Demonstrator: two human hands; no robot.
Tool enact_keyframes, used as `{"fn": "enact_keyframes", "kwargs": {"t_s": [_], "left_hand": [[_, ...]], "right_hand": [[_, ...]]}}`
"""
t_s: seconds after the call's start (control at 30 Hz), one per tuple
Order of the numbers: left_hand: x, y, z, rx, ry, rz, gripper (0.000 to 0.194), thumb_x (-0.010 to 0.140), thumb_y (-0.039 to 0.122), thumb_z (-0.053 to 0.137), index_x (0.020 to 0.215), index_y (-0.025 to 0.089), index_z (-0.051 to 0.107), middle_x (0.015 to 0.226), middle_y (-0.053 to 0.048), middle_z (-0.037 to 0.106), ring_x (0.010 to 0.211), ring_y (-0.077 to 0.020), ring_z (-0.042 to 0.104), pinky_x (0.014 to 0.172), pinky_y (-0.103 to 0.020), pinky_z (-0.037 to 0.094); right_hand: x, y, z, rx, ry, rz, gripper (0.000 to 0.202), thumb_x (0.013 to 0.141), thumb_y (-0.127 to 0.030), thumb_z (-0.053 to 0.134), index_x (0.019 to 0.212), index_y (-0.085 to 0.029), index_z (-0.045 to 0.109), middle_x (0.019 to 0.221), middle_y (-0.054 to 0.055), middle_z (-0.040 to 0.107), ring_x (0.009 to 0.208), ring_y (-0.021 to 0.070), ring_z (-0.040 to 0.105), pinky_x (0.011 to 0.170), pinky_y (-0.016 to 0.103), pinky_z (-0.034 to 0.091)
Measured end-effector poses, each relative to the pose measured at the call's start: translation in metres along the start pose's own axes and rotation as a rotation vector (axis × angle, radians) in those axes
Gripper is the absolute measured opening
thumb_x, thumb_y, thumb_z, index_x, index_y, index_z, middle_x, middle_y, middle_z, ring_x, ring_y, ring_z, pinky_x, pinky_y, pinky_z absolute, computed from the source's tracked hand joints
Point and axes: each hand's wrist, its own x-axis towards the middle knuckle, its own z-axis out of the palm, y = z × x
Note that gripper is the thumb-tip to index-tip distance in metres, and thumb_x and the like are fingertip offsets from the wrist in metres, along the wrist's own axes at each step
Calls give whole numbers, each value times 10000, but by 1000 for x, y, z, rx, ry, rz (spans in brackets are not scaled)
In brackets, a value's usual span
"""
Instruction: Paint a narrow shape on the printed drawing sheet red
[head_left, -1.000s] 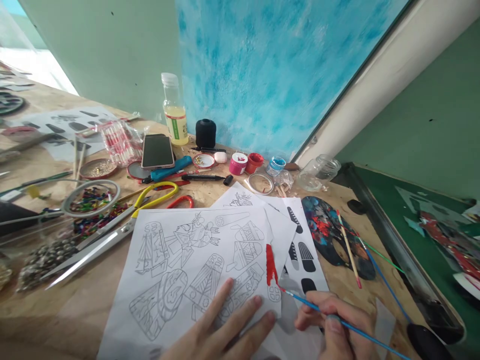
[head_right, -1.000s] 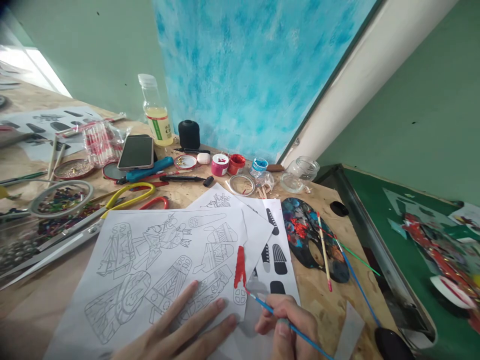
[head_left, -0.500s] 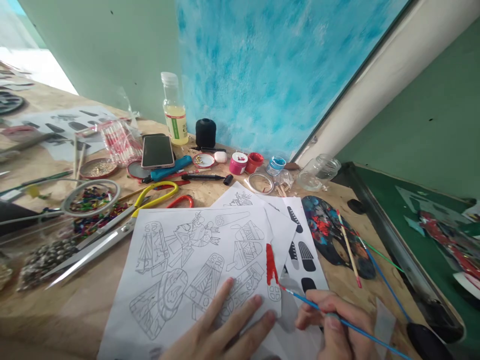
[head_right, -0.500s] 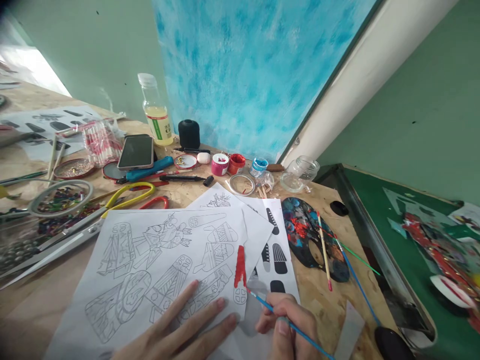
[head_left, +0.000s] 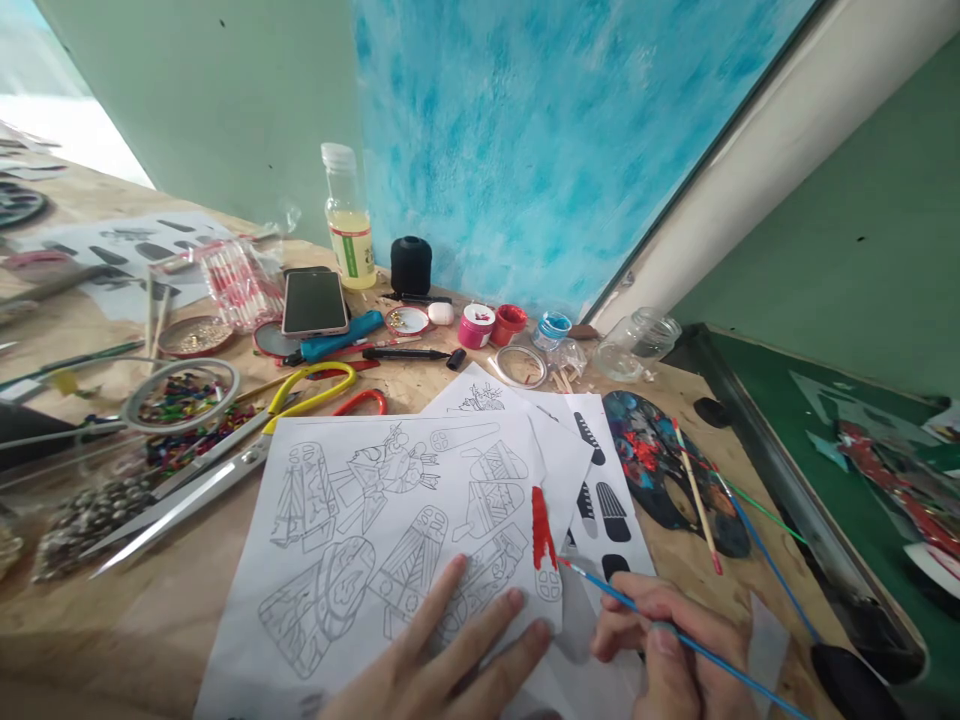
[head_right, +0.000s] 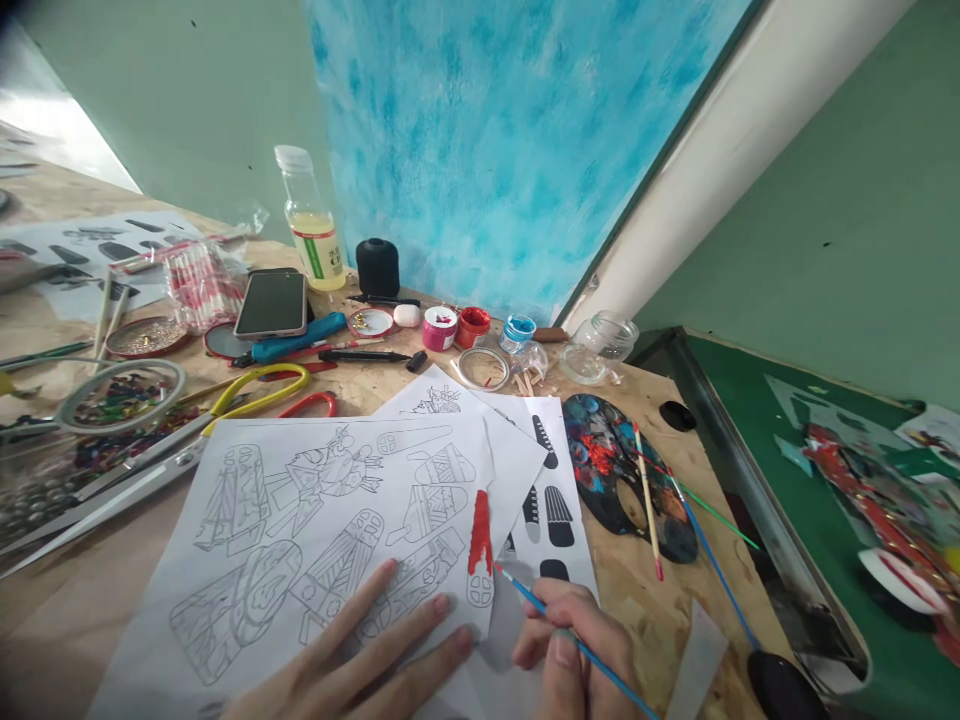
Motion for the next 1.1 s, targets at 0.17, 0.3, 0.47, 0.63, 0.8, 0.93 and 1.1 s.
{"fn": "enact_keyframes", "kwargs": {"t_s": [0.17, 0.3, 0.47, 0.63, 0.8, 0.93, 1.1], "left_hand": [[0, 2, 2, 14, 16, -16, 425, 1239, 351, 452, 1644, 393, 575, 1768, 98, 496, 1599, -207, 459, 1459, -571, -19], [0, 0, 1, 2, 4, 0, 427, 1250, 363, 400, 1630, 396, 592, 1762, 95, 503, 1598, -216, 459, 1446, -599, -55], [0, -2, -1, 20, 13, 7, 433, 1228, 388, 489, 1656, 406, 556, 1760, 108, 510, 1573, -191, 497, 1321, -418, 426], [-1, -1, 0, 42, -3, 1, 482, 1251, 375, 329, 1705, 365, 489, 1789, 95, 469, 1594, -205, 470, 1240, -418, 497], [-2, -1, 0, 28, 4, 14, 484, 1251, 404, 328, 1705, 354, 491, 1797, 78, 462, 1587, -205, 491, 1288, -414, 476], [-1, 0, 1, 10, 9, 5, 493, 1255, 422, 310, 1720, 364, 465, 1789, 79, 474, 1588, -200, 494, 1386, -447, 352], [-1, 1, 2, -4, -1, 2, 467, 1240, 440, 391, 1673, 353, 543, 1776, 81, 491, 1590, -213, 478, 1401, -463, 320]], "right_hand": [[-2, 3, 2, 65, 19, -32, 160, 1094, -285, 551, 989, -228, 658, 797, -23, 777, 443, 110, 662, 483, 245, 576], [-3, 2, 1, 9, 3, -20, 159, 1109, -309, 553, 1029, -231, 667, 853, -8, 800, 490, 121, 702, 539, 259, 604], [-5, 5, 0, 55, -32, -1, 155, 1118, -318, 538, 1032, -250, 646, 803, -26, 777, 488, 118, 687, 490, 237, 563], [-4, 9, -1, 42, -28, -45, 147, 1114, -272, 523, 1045, -233, 647, 824, -19, 780, 491, 106, 703, 516, 217, 596], [-2, 3, 1, 50, -4, -59, 143, 1116, -284, 527, 1056, -234, 646, 775, -35, 759, 492, 111, 703, 529, 216, 604], [-1, -1, 5, 61, 10, -8, 164, 1113, -299, 542, 1016, -237, 660, 755, -34, 752, 482, 109, 689, 494, 205, 571], [5, 2, 1, 78, -50, -64, 189, 1125, -310, 529, 985, -248, 639, 739, -46, 754, 432, 98, 659, 473, 196, 562]]}}
